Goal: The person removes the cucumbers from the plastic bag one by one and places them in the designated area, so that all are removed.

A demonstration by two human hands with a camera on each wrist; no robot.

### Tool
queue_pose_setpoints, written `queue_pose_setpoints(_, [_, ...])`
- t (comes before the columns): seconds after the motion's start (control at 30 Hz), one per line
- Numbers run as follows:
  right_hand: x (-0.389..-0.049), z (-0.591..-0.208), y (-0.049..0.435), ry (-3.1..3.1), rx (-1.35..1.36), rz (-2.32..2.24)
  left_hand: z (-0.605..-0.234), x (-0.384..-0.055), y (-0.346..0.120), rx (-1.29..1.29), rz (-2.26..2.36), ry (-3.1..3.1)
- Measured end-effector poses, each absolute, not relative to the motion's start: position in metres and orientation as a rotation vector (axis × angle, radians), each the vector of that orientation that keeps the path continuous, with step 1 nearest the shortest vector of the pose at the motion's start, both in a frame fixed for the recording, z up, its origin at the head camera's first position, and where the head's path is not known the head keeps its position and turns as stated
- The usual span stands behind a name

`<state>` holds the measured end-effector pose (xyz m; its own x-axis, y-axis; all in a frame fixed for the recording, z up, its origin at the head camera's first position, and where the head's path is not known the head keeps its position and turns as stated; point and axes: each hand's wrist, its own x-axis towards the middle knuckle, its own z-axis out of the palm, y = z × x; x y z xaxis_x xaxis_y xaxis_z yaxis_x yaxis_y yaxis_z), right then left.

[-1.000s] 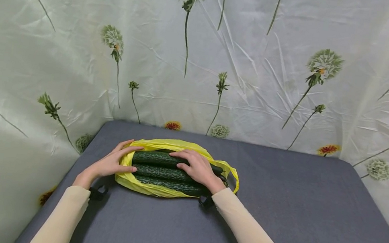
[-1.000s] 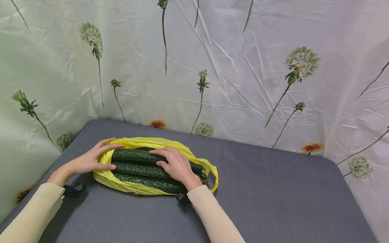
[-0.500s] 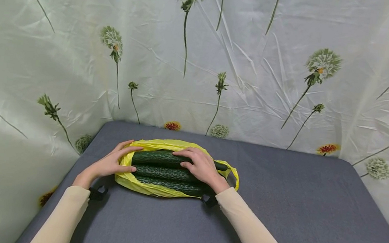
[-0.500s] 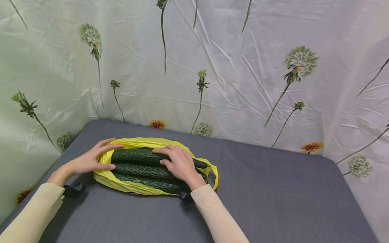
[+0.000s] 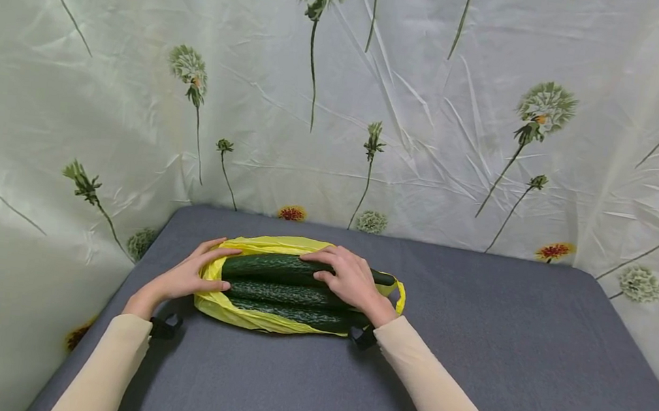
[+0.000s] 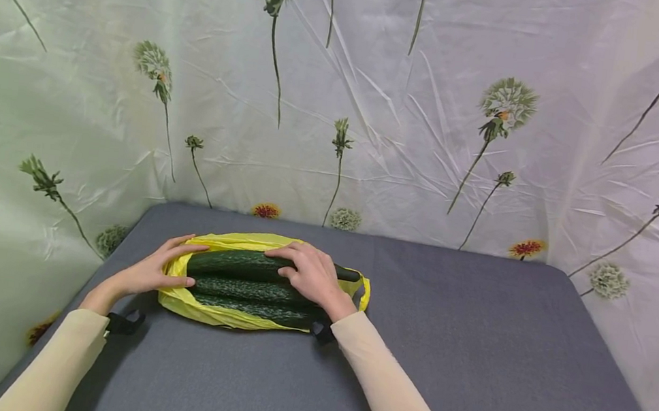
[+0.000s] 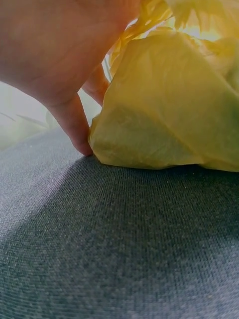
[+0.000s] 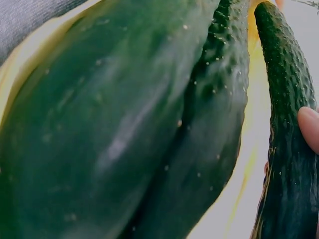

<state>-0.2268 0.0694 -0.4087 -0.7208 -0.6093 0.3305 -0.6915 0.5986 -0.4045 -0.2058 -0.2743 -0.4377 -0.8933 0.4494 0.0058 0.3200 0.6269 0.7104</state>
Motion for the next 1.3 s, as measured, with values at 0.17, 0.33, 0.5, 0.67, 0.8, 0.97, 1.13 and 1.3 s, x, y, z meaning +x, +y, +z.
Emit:
queue_pose_setpoints(0.17, [-0.226, -0.405, 0.073, -2.666, 1.084, 0.757, -0.437, -0.206, -0.274, 0.64, 1.117, 2.678])
queue_pose_setpoints(0.33, [-0.226, -0.401, 0.076, -2.653, 1.082, 0.751, -0.438, -0.205, -0.273, 0.642, 1.12, 2.681])
queue_pose_setpoints(0.5, [-0.227, -0.398, 0.082, -2.655, 1.06, 0.768, -0.437, -0.203, -0.273, 0.616, 1.115, 2.681])
queue_pose_setpoints(0.67, [-0.23, -0.395, 0.089, -2.664, 1.042, 0.782, -0.436, -0.204, -0.273, 0.63, 1.107, 2.688])
queue_pose_setpoints(0.8, [-0.231, -0.395, 0.096, -2.681, 1.019, 0.802, -0.438, -0.205, -0.272, 0.645, 1.114, 2.687])
queue_pose_setpoints(0.97, [-0.233, -0.398, 0.105, -2.696, 0.987, 0.841, -0.44, -0.207, -0.272, 0.665, 1.128, 2.683])
queue_pose_setpoints(1.13, [-0.234, -0.4, 0.111, -2.676, 0.979, 0.858, -0.441, -0.207, -0.272, 0.661, 1.125, 2.686])
queue_pose_setpoints(1.3, [-0.234, -0.403, 0.117, -2.664, 0.974, 0.858, -0.441, -0.206, -0.272, 0.639, 1.118, 2.688])
